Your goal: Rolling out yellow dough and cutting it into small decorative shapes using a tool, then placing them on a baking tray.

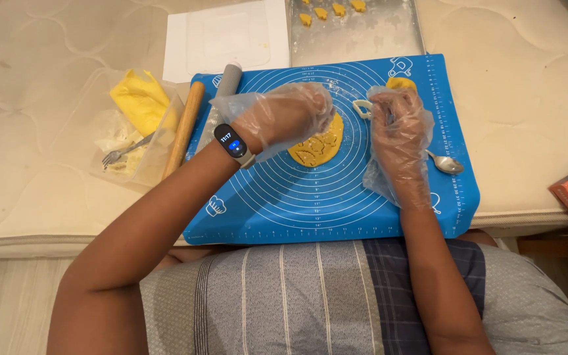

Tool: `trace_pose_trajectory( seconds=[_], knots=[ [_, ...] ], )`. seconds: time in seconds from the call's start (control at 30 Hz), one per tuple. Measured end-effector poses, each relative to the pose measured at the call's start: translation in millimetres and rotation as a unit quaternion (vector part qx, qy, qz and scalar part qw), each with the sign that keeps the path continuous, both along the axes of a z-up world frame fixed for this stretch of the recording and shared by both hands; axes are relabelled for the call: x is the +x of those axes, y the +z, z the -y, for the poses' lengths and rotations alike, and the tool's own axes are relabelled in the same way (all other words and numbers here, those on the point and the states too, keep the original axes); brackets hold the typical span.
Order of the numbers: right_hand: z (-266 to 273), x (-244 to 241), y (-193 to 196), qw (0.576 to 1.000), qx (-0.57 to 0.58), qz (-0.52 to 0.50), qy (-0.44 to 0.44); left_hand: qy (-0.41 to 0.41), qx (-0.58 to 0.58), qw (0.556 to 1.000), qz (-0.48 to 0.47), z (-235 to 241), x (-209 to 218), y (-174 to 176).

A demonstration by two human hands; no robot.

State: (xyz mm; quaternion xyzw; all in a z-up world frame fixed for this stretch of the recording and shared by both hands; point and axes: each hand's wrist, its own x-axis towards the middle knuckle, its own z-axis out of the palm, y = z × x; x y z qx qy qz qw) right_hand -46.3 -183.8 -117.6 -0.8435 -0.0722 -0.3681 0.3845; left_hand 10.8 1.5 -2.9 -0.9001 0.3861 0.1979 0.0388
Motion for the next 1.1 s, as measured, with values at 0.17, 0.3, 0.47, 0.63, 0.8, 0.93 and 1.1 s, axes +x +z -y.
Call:
trace_pose_trajectory(
  seconds=[0.17,0.3,0.47,0.63,0.8,0.93,1.1],
  knots=[
    [-1.8,0.0,1.2,1.0,-0.001,0.003,-0.003,-0.095,0.06,0.988,0.109,-4.7,11.4,-32.1],
    [-0.9,-0.6,1.6,1.0,0.001,-0.004,0.003,-0.043,0.027,0.994,0.092,-5.1,3.9,-20.0],
    [-1.8,-0.4,1.7,1.0,0.0,-0.002,0.0,-0.014,-0.021,0.994,0.104,-0.9,1.2,-20.4],
    [-2.2,-0.9,2.1,1.0,0.001,-0.004,-0.001,-0.037,-0.019,0.991,0.124,-4.1,1.4,-13.5],
    [-1.2,0.0,0.8,1.0,-0.006,-0.004,0.001,-0.013,-0.02,0.994,0.104,0.5,5.7,-18.2],
    [-1.2,0.2,0.3,1.0,-0.001,-0.005,0.0,-0.002,-0.037,0.993,0.116,-3.4,6.1,-28.8],
    [-0.2,0.5,-2.0,1.0,-0.003,-0.005,0.002,-0.009,-0.032,0.993,0.11,1.5,3.8,-18.3]
  ],
)
